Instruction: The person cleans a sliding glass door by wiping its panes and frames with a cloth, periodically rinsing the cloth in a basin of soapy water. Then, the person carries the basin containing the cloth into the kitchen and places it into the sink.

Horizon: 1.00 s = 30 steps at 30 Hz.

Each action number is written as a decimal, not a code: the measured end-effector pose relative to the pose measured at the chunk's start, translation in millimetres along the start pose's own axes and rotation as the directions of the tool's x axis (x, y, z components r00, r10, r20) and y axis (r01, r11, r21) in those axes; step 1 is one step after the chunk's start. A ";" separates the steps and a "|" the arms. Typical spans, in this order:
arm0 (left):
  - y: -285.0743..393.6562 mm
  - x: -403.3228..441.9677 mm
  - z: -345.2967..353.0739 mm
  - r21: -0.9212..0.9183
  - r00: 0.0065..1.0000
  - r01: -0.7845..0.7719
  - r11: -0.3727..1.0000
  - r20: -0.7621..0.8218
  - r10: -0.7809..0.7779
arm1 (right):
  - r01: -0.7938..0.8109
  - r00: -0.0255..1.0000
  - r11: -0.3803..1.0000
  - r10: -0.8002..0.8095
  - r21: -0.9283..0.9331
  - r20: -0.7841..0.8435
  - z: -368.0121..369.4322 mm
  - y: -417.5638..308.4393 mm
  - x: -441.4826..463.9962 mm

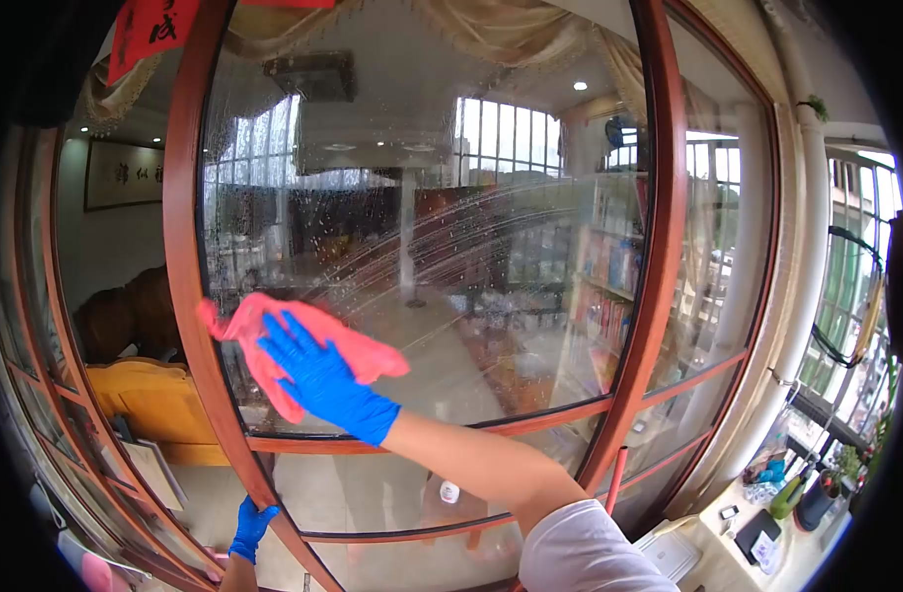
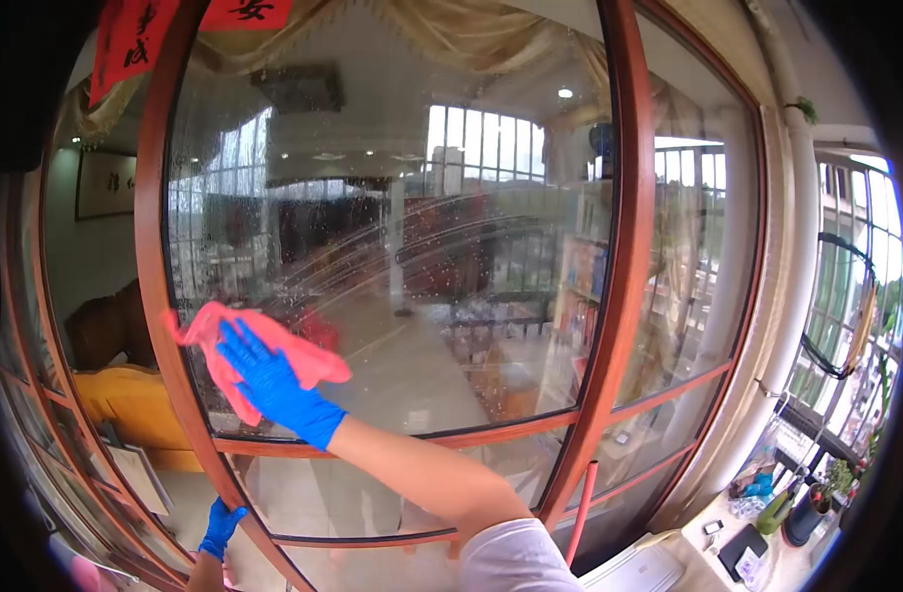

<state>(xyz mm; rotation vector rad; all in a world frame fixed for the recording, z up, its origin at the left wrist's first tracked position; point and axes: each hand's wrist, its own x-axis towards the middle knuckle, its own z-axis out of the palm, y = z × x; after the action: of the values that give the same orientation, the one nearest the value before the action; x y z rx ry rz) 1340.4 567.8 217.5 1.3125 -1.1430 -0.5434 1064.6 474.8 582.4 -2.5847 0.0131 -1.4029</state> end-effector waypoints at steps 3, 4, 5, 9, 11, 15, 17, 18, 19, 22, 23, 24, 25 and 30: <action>-6.1 0.5 0.5 -0.007 0.999 -0.027 1.000 -0.042 0.027 | -0.010 0.997 0.852 -0.031 0.524 0.070 -17.2 -8.0 18.5; -4.0 -0.5 3.3 -0.014 0.997 -0.038 0.999 -0.062 0.037 | 0.171 0.985 0.957 -0.174 0.233 -0.009 -41.7 -3.8 29.9; -10.1 1.1 1.3 -0.025 0.995 -0.051 0.998 -0.081 0.049 | 0.195 0.979 0.967 -0.182 0.166 -0.092 -83.9 1.8 40.3; -16.7 4.4 0.8 0.013 0.996 -0.046 0.999 -0.070 0.047 | -0.160 0.832 0.414 -0.433 -0.896 -0.348 -329.2 33.1 65.8; -25.3 4.3 0.4 0.047 0.994 -0.037 0.998 -0.102 0.042 | -0.334 0.754 0.466 -0.390 -0.820 -0.528 -436.9 54.8 61.5; -37.0 5.1 -1.9 0.021 0.996 -0.018 1.000 -0.084 0.020 | -0.565 0.613 0.266 -0.497 -0.781 -0.614 -372.3 56.5 90.7; -19.9 2.1 1.6 0.024 0.995 -0.039 0.999 -0.092 0.041 | -0.306 0.773 0.351 -0.451 -0.885 -0.446 -250.9 20.5 98.1; -12.6 0.4 2.7 0.027 0.993 -0.058 0.998 -0.100 0.061 | -0.210 0.882 0.349 -0.335 -0.913 -0.331 -193.2 1.6 94.1; -15.7 1.1 1.5 0.029 0.993 -0.057 0.998 -0.098 0.060 | -0.027 0.933 0.443 -0.311 -0.896 -0.181 -140.7 -7.0 85.7; -24.5 3.2 0.6 -0.022 0.996 -0.071 0.997 -0.052 0.070 | 0.208 0.963 0.961 -0.168 -0.180 0.211 -32.7 -18.9 65.5; -25.4 2.8 3.0 -0.022 0.995 -0.072 0.997 -0.064 0.070 | 0.066 0.938 0.986 -0.114 0.152 0.329 -32.1 -28.6 67.7; -26.6 2.7 1.1 -0.017 0.997 -0.041 0.999 -0.067 0.039 | -0.152 0.896 0.893 -0.057 0.424 0.441 -31.5 -38.7 70.1; -27.1 2.3 -0.6 -0.014 0.998 -0.008 1.000 -0.070 0.007 | -0.031 0.942 0.939 -0.087 0.342 0.323 -47.4 -31.4 75.7; -15.3 -1.2 3.1 -0.016 0.995 0.027 1.000 -0.095 -0.028 | 0.035 0.863 0.436 -0.468 -0.899 -0.193 -251.9 12.5 130.1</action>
<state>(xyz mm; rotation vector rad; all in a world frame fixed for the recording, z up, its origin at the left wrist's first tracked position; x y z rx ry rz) 1341.4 563.6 202.4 1.3293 -1.0420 -0.5029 927.8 406.1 821.3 -3.0023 0.5947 -2.6439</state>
